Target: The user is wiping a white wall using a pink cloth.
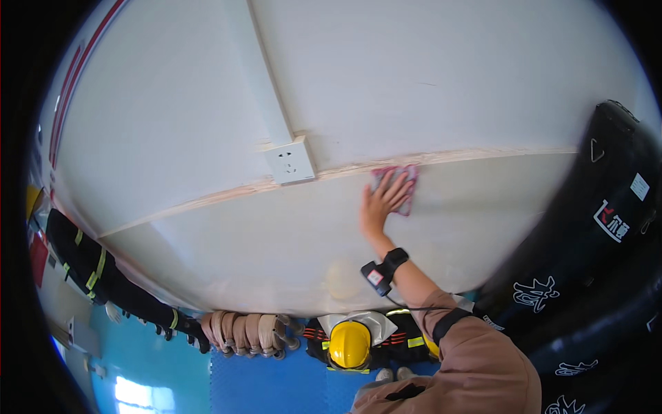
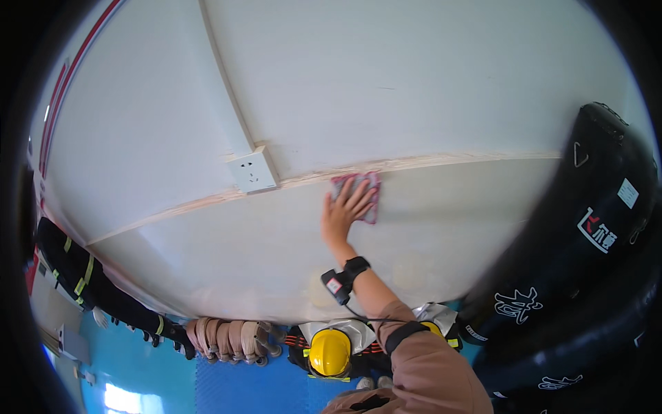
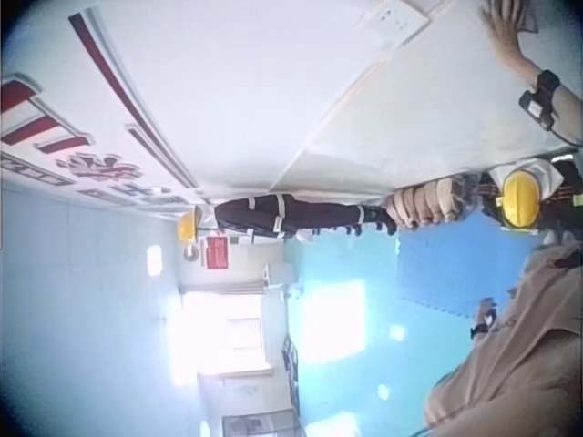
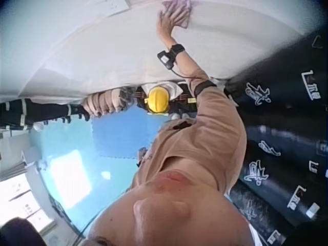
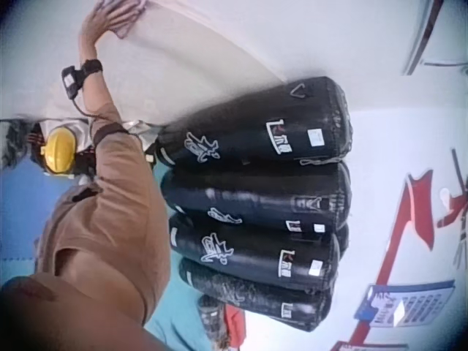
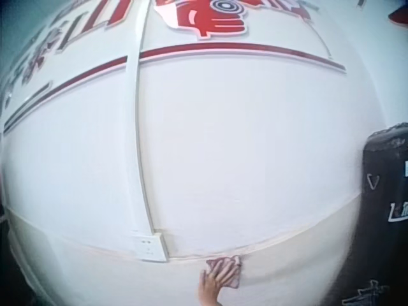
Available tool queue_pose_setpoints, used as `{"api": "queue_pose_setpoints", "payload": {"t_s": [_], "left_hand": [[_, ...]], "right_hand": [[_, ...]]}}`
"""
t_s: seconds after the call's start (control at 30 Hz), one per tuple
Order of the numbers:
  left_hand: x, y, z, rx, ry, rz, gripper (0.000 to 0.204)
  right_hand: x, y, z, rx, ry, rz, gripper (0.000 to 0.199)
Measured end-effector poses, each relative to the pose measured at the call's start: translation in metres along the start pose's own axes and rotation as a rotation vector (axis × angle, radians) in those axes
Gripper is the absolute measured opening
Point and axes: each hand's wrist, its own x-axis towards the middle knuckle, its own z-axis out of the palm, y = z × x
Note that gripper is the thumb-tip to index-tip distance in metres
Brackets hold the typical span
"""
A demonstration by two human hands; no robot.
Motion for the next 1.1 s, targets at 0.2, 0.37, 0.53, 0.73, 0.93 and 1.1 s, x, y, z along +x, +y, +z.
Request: {"api": "queue_pose_setpoints", "payload": {"t_s": [0.2, 0.37, 0.53, 0.73, 0.93, 1.1], "left_hand": [[-0.007, -0.006, 0.001, -0.048, 0.025, -0.04, 0.018], [-0.01, -0.007, -0.001, -0.088, 0.043, -0.063, 0.02], [-0.009, -0.004, -0.005, -0.124, 0.043, -0.084, 0.021], [-0.006, 0.004, -0.012, -0.168, 0.034, -0.091, 0.023], [-0.002, 0.008, -0.02, -0.253, -0.025, -0.088, 0.024], [0.029, 0.008, -0.028, 0.112, -0.237, -0.016, 0.033]], "right_hand": [[-0.06, -0.052, 0.026, 0.011, -0.307, -0.181, 0.057], [-0.052, -0.027, 0.02, -0.112, -0.351, -0.422, 0.051], [-0.003, -0.001, -0.007, -0.031, 0.103, 0.024, 0.056], [0.083, 0.072, -0.059, -0.081, 0.312, 0.081, 0.057], [0.127, 0.13, -0.089, 0.0, 0.386, 0.158, 0.055], [0.085, 0.103, -0.056, -0.002, 0.389, 0.053, 0.055]]}}
